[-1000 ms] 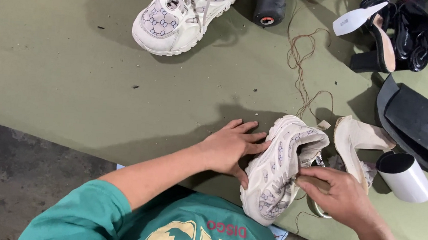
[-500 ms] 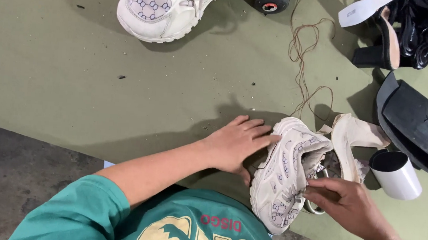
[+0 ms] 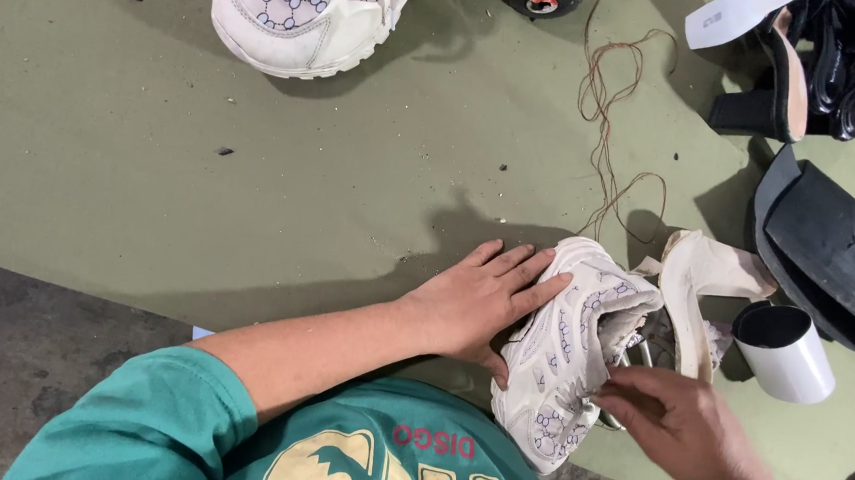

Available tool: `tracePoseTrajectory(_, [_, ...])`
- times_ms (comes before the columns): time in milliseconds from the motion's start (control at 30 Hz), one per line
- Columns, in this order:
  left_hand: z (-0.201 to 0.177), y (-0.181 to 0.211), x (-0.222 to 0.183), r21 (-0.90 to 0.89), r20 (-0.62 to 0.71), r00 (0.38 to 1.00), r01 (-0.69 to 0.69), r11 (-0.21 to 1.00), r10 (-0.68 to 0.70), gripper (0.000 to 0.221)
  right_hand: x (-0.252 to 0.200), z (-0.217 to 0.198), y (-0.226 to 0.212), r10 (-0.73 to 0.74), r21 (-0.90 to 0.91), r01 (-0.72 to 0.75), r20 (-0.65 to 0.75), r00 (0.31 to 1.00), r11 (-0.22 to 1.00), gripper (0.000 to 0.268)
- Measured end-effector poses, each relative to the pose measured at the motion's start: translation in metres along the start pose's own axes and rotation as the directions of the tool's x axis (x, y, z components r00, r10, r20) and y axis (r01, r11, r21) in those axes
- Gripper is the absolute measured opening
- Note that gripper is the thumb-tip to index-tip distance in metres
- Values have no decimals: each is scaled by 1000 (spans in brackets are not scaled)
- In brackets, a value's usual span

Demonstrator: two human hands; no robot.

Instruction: Hand-sewing the upper part of a white sneaker using a needle tool and thread on a repair bench.

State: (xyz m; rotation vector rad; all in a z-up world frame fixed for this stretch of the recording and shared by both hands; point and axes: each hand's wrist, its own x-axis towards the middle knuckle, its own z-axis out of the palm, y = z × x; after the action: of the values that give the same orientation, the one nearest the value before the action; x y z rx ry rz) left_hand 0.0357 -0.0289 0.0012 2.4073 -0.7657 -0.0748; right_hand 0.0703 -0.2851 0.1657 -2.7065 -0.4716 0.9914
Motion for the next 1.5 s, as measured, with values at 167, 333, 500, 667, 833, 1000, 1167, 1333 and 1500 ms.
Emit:
tracePoseTrajectory(167, [2, 0, -1, 27, -74, 997, -16, 999, 18, 149, -7, 20, 16, -47, 87, 52, -59, 997, 995, 19])
tracePoseTrajectory(333, [-4, 0, 3, -17, 4, 1000, 5, 1000, -5, 145, 6, 16, 25, -177, 58, 178, -20, 984, 982, 17])
tracePoseTrajectory(500, [1, 0, 7, 10, 55, 998, 4, 1000, -5, 147, 18, 27, 42, 24, 237, -46, 96, 995, 970, 22])
tracePoseTrajectory(667, [5, -1, 10, 38, 54, 999, -5, 999, 3, 152, 13, 43, 47, 29, 383, -23, -11, 1000, 923, 26])
tracePoseTrajectory(833, [7, -2, 9, 12, 45, 999, -11, 1000, 11, 154, 7, 37, 34, 106, 398, -105, 18, 994, 912, 27])
tracePoseTrajectory(1000, [7, -3, 3, 44, -13, 1000, -4, 999, 5, 148, 6, 13, 23, -69, 137, 66, 16, 998, 988, 24])
tracePoseTrajectory(1167, [1, 0, 2, 75, -31, 999, -11, 997, 13, 148, 2, -4, 21, -59, 56, 55, 65, 996, 997, 17])
tracePoseTrajectory(1333, [-4, 4, 3, 98, 42, 999, -5, 995, 1, 144, 14, -6, 25, 406, 45, -434, 281, 870, 900, 24])
tracePoseTrajectory(1500, [-12, 27, 4, -245, 34, 987, 159, 956, -155, 142, 16, 6, 43, 235, 553, -476, 451, 861, 683, 29])
